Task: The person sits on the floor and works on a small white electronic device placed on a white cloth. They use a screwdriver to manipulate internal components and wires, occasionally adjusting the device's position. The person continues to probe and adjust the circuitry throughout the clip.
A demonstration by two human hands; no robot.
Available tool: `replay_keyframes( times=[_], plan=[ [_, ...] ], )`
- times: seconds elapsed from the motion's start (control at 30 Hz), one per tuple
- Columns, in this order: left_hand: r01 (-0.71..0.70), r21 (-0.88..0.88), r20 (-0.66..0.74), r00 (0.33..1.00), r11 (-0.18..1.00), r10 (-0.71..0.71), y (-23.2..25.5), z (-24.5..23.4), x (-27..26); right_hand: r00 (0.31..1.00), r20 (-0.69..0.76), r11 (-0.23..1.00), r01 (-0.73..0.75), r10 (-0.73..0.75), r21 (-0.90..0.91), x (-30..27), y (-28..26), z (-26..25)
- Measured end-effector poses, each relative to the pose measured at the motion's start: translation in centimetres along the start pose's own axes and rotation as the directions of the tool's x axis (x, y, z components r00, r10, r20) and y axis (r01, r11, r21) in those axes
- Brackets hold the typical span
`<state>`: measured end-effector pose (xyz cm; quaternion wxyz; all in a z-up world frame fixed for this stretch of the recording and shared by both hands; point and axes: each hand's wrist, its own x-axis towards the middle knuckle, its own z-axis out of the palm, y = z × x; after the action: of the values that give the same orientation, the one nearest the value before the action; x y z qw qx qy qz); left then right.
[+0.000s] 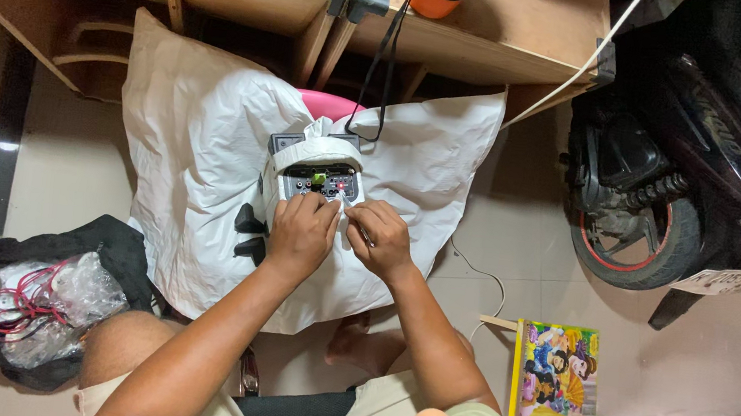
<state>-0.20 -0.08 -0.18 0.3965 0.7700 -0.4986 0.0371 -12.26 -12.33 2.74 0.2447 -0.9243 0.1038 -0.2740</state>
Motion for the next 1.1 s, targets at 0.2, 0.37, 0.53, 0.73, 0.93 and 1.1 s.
replay_keyframes(
  times=[0.2, 0.37, 0.53, 0.73, 0.93, 1.1],
  plan=[
    [0.002, -0.005, 0.001, 1.0, 1.0, -0.002, -0.02, -0.08, 0.16, 0.999, -0.033, 1.0, 0.021, -0.022, -0.021, 0.28, -0.17, 0.32],
    [0.0, -0.011, 0.01, 1.0, 1.0, 0.0, 0.02, -0.3, 0.14, 1.0, -0.016, 1.0, -0.022, 0.022, -0.004, 0.09, -0.38, 0.21],
    [0.004, -0.034, -0.003, 1.0, 0.999, -0.005, -0.06, -0.37, 0.22, 0.999, -0.039, 0.999, -0.009, 0.007, -0.037, -0.01, -0.48, 0.48],
    [0.0, -0.038, -0.019, 1.0, 0.999, -0.001, 0.02, -0.43, 0.3, 0.999, -0.044, 0.999, -0.033, 0.032, -0.021, -0.02, -0.63, 0.48],
    [0.003, -0.039, -0.012, 1.0, 0.999, -0.003, 0.06, -0.37, 0.15, 0.999, -0.041, 0.999, 0.026, -0.027, -0.02, -0.33, -0.93, 0.35],
    [0.005, -0.04, -0.018, 1.0, 0.999, -0.005, 0.03, -0.39, 0.2, 0.999, -0.044, 0.999, -0.005, 0.003, -0.033, -0.14, -0.8, 0.26]
  ],
)
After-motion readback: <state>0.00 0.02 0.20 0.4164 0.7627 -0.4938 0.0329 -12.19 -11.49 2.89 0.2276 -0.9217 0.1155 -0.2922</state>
